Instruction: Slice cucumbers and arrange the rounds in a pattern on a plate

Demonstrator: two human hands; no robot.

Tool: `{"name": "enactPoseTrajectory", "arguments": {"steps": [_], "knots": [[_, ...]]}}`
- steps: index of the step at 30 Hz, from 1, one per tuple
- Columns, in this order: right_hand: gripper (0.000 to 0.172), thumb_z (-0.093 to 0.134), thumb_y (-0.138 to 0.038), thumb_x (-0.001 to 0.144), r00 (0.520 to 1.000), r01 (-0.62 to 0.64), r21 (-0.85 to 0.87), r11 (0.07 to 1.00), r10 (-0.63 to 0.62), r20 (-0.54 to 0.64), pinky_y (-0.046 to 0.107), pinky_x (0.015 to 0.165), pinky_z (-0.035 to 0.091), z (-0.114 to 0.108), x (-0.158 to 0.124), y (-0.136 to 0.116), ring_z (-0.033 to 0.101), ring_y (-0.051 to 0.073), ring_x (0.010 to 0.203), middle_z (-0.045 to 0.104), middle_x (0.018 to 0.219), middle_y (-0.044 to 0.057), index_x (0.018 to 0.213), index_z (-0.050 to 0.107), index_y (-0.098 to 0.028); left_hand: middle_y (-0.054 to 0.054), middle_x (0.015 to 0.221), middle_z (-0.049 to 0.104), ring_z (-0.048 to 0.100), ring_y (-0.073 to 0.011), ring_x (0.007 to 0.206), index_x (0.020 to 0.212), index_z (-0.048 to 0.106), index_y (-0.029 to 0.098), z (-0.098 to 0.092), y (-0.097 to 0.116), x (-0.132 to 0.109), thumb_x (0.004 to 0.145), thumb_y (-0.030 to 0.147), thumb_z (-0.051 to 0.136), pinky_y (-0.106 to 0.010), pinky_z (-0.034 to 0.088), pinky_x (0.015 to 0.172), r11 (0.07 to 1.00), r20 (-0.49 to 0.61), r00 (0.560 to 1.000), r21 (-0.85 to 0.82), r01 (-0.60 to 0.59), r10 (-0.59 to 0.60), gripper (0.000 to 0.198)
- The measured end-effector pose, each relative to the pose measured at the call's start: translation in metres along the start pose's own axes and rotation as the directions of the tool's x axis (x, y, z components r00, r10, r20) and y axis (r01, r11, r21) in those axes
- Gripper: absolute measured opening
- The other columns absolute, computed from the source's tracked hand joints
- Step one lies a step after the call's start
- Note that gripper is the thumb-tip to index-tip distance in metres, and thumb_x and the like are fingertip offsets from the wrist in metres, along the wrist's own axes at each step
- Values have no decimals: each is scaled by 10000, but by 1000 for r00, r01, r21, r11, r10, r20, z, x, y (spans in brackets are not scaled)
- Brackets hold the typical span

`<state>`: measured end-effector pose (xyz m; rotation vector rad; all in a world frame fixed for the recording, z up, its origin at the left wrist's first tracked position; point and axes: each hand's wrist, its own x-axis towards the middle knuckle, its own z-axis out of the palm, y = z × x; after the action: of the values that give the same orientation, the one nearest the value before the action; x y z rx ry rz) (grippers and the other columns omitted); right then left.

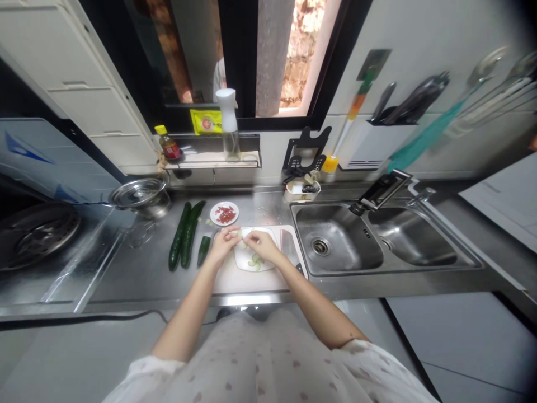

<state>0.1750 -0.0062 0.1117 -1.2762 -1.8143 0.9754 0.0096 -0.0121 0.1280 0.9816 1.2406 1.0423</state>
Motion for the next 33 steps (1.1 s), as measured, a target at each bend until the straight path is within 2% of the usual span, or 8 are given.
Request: {"name": "enactPoseTrajectory", "arguments": {"steps": [6, 10, 14, 19, 22, 26, 33], "knots": [[181, 535, -194, 798, 991, -95, -143, 985, 107, 76, 204, 626, 393, 11, 13, 28, 569, 124, 656, 682, 692, 13, 706, 685, -150, 12, 674, 618, 561, -118, 631, 955, 657, 155, -7, -22, 25, 536, 275, 773, -219, 419, 604, 991, 34, 997, 113, -77, 74, 451], [200, 518, -142, 784, 971, -170, -250, 953, 205, 120, 200, 595, 377, 21, 15, 44, 571, 126, 628, 694, 684, 35, 692, 695, -134, 25, 625, 585, 523, -108, 586, 873, 657, 154, -9, -42, 38, 525, 243, 754, -224, 412, 596, 973, 32, 995, 207, -103, 99, 373], [203, 518, -101, 772, 952, -220, -285, 933, 269, 144, 194, 571, 365, 29, 14, 53, 563, 120, 605, 699, 682, 45, 677, 695, -131, 38, 581, 557, 474, -94, 538, 857, 653, 144, -10, -59, 46, 515, 205, 733, -216, 379, 573, 965, 57, 995, 247, -93, 82, 356], [185, 539, -116, 784, 945, -242, -337, 910, 299, 130, 199, 550, 337, 34, 12, 58, 554, 117, 597, 688, 671, 49, 693, 700, -129, 28, 615, 578, 501, -110, 583, 880, 666, 149, -14, -74, 53, 555, 174, 693, -226, 398, 631, 927, 83, 990, 352, -132, 110, 327], [171, 549, -140, 794, 937, -251, -399, 882, 325, 131, 206, 560, 328, 36, 13, 60, 575, 127, 648, 700, 723, 63, 725, 705, -127, 13, 655, 603, 533, -128, 645, 914, 680, 150, -17, -81, 57, 612, 161, 656, -242, 416, 696, 864, 108, 985, 474, -167, 132, 303], [196, 527, -169, 821, 923, -256, -480, 839, 360, 137, 223, 581, 326, 40, 14, 63, 602, 152, 723, 715, 810, 95, 787, 715, -125, -30, 761, 658, 578, -165, 761, 989, 691, 165, -17, -88, 60, 697, 146, 595, -268, 420, 773, 736, 141, 980, 646, -201, 144, 307], [257, 450, -203, 891, 927, -232, -581, 780, 358, 110, 251, 636, 336, 49, 14, 67, 618, 187, 845, 703, 950, 137, 919, 691, -119, -81, 878, 694, 600, -212, 851, 1023, 694, 183, -12, -81, 59, 752, 149, 560, -283, 417, 775, 498, 202, 973, 835, -232, 115, 305]]}}
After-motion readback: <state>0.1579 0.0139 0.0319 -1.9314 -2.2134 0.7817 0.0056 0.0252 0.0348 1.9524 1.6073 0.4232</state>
